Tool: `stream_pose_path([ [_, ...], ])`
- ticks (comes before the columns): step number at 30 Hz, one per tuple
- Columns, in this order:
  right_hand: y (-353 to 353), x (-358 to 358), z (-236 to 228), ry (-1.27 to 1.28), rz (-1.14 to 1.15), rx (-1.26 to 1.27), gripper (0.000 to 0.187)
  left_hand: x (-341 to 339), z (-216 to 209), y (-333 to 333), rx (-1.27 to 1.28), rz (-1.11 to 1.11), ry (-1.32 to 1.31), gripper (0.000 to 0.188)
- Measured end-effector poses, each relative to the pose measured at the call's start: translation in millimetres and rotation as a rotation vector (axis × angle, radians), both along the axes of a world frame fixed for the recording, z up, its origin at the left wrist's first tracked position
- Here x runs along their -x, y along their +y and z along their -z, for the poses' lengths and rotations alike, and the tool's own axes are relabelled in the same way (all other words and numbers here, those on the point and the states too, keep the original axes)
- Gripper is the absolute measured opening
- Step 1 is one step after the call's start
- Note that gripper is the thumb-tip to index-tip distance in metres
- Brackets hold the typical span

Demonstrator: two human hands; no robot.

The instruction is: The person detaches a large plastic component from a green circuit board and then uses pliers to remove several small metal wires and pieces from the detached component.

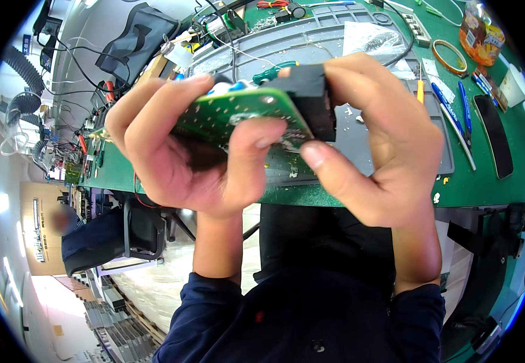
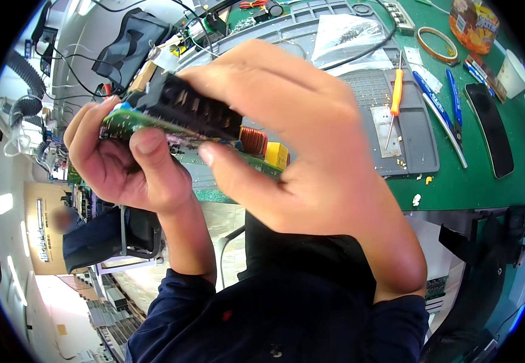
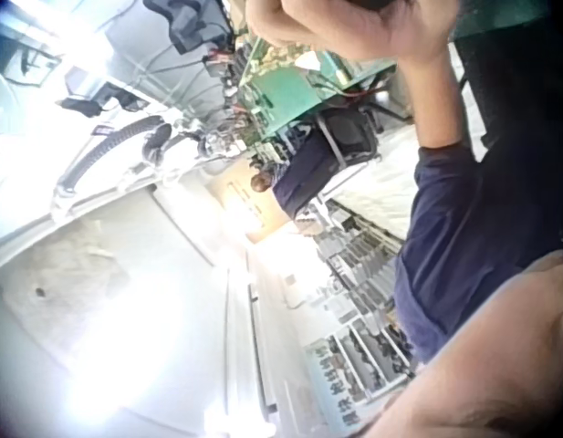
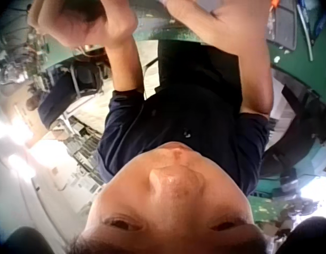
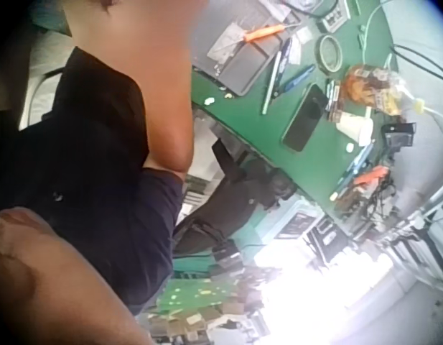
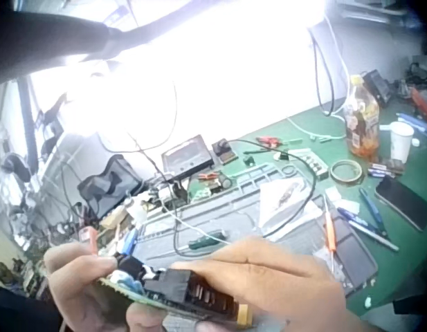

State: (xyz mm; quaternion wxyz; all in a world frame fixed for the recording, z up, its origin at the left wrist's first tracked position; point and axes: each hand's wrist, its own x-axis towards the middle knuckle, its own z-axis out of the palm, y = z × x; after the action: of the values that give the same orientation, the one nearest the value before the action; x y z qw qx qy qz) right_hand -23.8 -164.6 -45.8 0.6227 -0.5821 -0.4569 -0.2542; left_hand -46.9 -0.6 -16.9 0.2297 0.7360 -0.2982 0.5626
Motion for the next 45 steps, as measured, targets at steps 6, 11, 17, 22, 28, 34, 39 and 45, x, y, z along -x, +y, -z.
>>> stream_pose_path([
  [6, -9.4, -7.4, -2.2, 0.091, -0.059, 0.089, 0.044, -16.5, -1.7, 1.2, 0.027, 0.103, 0.014, 0.038],
  [11, -5.4, -6.2, -3.6, 0.191, -0.044, 0.052, 0.046, -23.8, -2.2, 5.5, 0.014, 0.118, 0.001, 0.038],
  [17, -2.0, 2.0, -5.2, 0.252, 0.043, 0.03, 0.045, -25.9, -0.4, 2.8, 0.06, 0.186, -0.003, 0.04],
  [22, 1.1, 7.7, -5.6, 0.263, 0.111, 0.035, 0.044, -26.4, -1.1, 3.9, 0.06, 0.204, -0.005, 0.042],
  [28, 5.9, 12.8, -6.1, 0.282, 0.159, -0.009, 0.043, -26.8, -3.7, 2.0, 0.038, 0.147, -0.051, 0.042],
  [34, 6.0, 16.5, -8.5, 0.294, 0.198, 0.006, 0.044, -26.8, -6.6, 5.7, -0.029, 0.104, -0.093, 0.042],
  [39, 6.3, 21.7, -9.5, 0.349, 0.247, 0.01, 0.045, -29.3, -4.3, 6.0, 0.0, 0.153, -0.107, 0.042],
  [45, 2.8, 21.7, -12.8, 0.355, 0.243, 0.049, 0.046, -29.1, -7.3, 10.2, -0.077, 0.114, -0.132, 0.042],
])
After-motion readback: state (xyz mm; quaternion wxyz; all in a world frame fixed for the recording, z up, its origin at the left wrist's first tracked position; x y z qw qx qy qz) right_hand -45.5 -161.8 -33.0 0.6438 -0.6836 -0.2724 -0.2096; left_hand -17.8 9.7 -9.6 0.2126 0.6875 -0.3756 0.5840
